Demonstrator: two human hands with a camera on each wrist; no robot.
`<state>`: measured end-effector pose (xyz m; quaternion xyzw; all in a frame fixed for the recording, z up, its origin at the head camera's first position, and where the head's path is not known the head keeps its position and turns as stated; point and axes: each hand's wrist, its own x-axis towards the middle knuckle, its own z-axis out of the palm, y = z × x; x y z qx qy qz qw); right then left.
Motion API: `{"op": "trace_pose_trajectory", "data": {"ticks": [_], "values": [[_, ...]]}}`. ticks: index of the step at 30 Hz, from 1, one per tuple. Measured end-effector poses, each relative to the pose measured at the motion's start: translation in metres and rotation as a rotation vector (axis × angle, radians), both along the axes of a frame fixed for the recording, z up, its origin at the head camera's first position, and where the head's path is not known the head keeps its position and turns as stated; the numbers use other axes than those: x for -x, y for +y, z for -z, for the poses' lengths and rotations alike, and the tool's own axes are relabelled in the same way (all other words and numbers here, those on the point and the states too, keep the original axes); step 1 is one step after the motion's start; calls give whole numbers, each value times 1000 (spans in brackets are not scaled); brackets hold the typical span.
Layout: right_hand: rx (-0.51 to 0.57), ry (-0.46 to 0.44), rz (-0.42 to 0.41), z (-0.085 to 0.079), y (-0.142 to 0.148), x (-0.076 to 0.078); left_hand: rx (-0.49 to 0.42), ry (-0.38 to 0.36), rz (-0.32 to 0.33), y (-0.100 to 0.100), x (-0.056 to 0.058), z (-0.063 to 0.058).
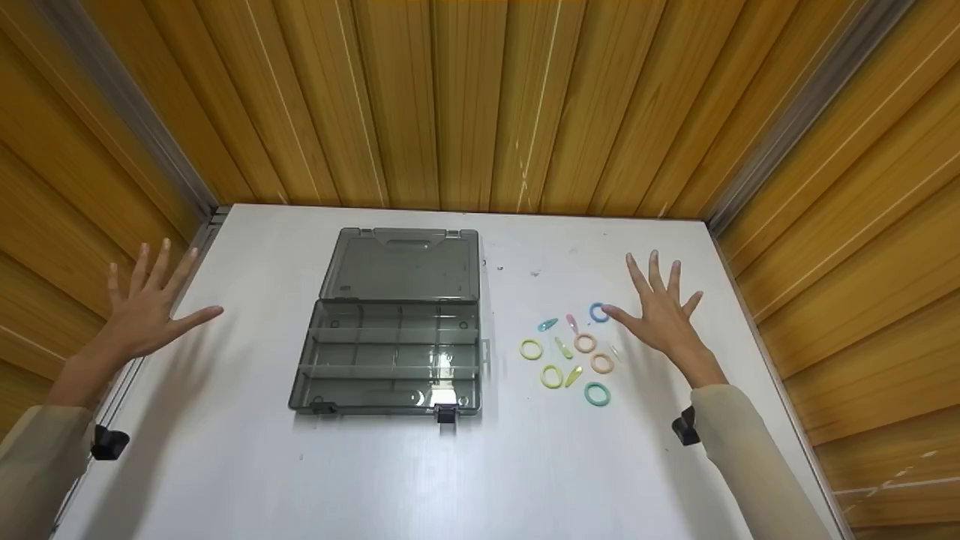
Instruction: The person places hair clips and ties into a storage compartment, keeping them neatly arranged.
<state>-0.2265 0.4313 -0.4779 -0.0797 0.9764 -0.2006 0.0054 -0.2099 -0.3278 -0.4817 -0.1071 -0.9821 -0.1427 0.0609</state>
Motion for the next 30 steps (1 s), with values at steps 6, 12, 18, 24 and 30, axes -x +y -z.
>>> {"op": "trace_pose_trajectory", "data": {"ticks": [6,12,18,24,30], "values": [[95,-3,5,6,3,-2,-128,-7,-6,5,4,1],[236,-102,26,8,7,-5,-316,-79,-32,10,4,0],[332,-195,55,8,12,-10,-496,-146,-26,14,5,0],[341,-193,57,14,16,-13,-620,-175,-5,20,4,4],[357,-226,68,20,16,-16,-651,-162,17,25,2,13]]}}
